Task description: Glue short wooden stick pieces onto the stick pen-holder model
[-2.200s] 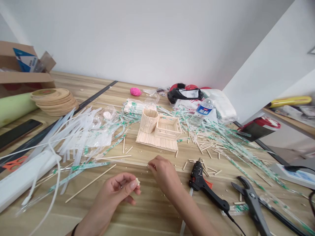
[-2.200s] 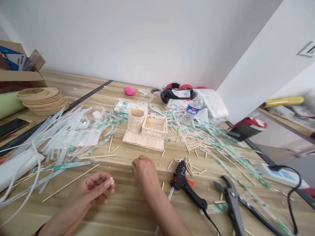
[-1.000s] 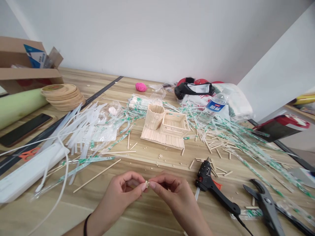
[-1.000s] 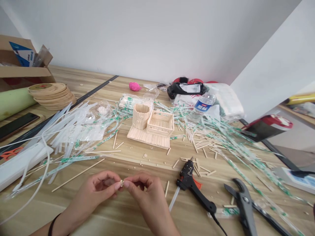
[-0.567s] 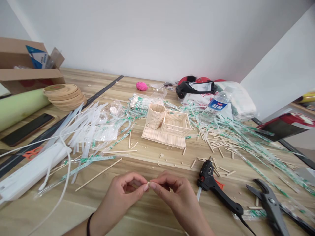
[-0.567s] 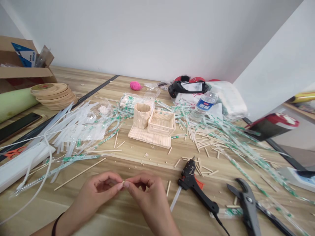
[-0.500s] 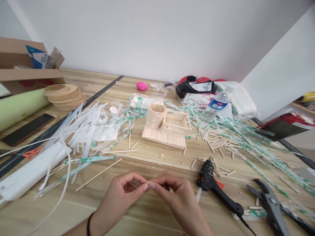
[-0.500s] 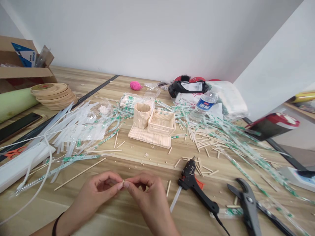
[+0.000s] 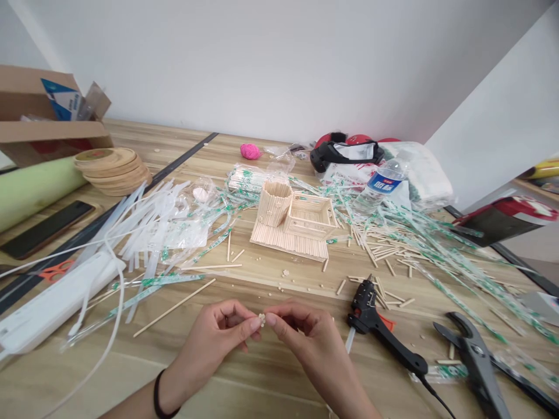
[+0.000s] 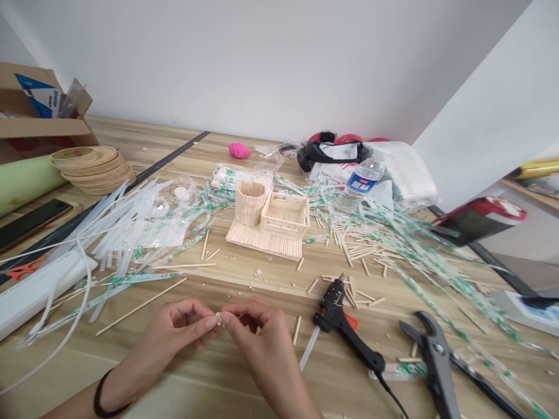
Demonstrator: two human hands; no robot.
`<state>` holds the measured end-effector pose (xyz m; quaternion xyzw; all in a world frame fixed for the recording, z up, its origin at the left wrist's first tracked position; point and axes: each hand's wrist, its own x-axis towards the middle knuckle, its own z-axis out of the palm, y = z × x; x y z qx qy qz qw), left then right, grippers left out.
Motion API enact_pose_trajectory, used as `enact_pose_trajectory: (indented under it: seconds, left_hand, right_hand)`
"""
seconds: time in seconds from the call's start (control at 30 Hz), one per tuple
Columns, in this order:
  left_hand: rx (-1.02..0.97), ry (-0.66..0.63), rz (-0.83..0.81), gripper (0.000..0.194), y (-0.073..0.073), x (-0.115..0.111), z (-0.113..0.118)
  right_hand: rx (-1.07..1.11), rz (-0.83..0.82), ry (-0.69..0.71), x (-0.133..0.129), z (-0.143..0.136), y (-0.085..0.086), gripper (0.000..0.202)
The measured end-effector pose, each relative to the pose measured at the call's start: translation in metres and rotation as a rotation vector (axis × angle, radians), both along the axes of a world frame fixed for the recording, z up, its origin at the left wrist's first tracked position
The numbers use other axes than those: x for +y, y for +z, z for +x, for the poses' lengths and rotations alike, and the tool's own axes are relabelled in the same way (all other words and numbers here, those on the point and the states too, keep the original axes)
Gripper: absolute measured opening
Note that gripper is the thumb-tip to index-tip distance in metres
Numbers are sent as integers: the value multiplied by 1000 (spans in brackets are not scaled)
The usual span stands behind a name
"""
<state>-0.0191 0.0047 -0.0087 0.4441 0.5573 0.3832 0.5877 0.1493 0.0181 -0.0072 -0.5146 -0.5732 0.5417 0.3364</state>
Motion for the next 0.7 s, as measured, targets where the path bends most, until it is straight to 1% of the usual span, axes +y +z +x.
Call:
enact_pose_trajectory:
  seconds: [0.33,0.5,0.57,0.7]
  left_hand:
    - [9,-29,-11,19,-2,-1,-1]
    - [-54,-30,-32,19,0,0,-1]
    - [-102,-14,-47,18,2,0,-1]
    - [-181,30,-111,17,4,-1,-3]
  right_hand:
    - [17,-17,-1,-1,-4,0,23]
    - [36,5,0,3,0,2,25]
    - [-28,56,-63,8,10,2,27]
    - [-241,206,-300,21,40,-4,27]
